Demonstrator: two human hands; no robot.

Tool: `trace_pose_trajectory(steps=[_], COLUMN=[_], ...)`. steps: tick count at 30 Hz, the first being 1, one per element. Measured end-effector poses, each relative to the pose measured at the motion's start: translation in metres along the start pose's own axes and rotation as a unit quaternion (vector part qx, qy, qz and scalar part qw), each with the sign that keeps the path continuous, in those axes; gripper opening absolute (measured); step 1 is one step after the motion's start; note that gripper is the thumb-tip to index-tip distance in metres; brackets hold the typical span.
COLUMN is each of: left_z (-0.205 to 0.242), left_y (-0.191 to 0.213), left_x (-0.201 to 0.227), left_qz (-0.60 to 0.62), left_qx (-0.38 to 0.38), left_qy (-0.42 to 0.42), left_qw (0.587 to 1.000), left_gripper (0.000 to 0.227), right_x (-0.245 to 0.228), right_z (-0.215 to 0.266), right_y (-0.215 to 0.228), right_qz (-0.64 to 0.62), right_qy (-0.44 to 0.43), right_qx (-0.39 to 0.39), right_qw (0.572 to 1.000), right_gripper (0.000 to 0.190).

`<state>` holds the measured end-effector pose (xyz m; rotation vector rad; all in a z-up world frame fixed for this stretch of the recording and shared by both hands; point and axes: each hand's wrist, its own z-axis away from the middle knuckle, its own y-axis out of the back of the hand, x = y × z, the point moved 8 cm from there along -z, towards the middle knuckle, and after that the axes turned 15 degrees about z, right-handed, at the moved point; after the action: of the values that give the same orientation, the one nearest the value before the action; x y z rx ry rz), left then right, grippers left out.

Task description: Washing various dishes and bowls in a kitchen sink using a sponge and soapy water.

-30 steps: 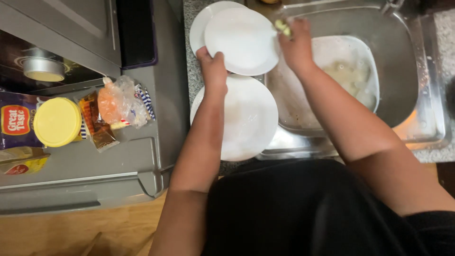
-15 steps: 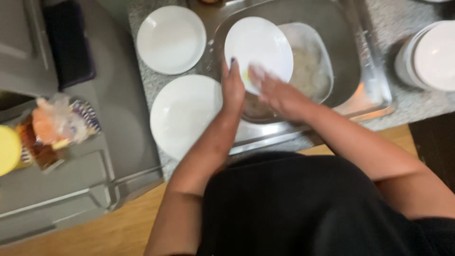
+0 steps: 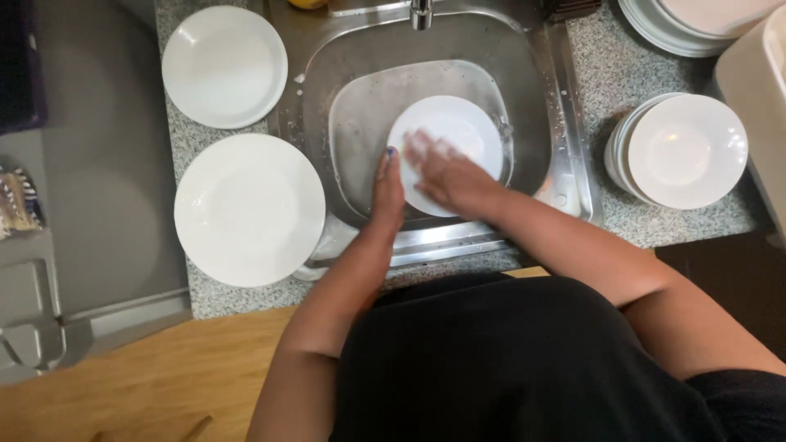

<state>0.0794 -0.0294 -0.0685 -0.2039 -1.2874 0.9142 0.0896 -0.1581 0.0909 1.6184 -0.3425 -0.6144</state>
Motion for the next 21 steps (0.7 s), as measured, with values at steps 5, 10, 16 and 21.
trace_pose_trajectory(steps=[5,10,16,21], left_z=[-0.009,-0.003,-0.002,-0.001], left_y=[0.009,-0.001,0.009,0.01], left_x=[0.001,0.0,0.004,-0.005], left_qz=[0.056,0.078,0.136,0.12], left_qx=[0.018,0.001,0.035,0.053], left_qy=[-0.017,0.006,0.026,0.073], left_qw=[0.998,0.997,0.99,0.989], left_gripper=[0.056,0.058,0.059,0.063], right_x=[-0.014,0.006,-0.011,-0.047], right_z=[0.029,0.048,0.047,0.017], right_y=[0.018,0.049,-0.003,0.005], right_qz=[0.015,0.117,-0.039,0.025], right_qy=[0.052,-0.122,-0.126,0.051], right_qx=[0.011,0.098,-0.02,0.053], right_qw=[0.998,0.981,0.991,0.997], right_gripper=[0.056,0.05,0.046,0.061])
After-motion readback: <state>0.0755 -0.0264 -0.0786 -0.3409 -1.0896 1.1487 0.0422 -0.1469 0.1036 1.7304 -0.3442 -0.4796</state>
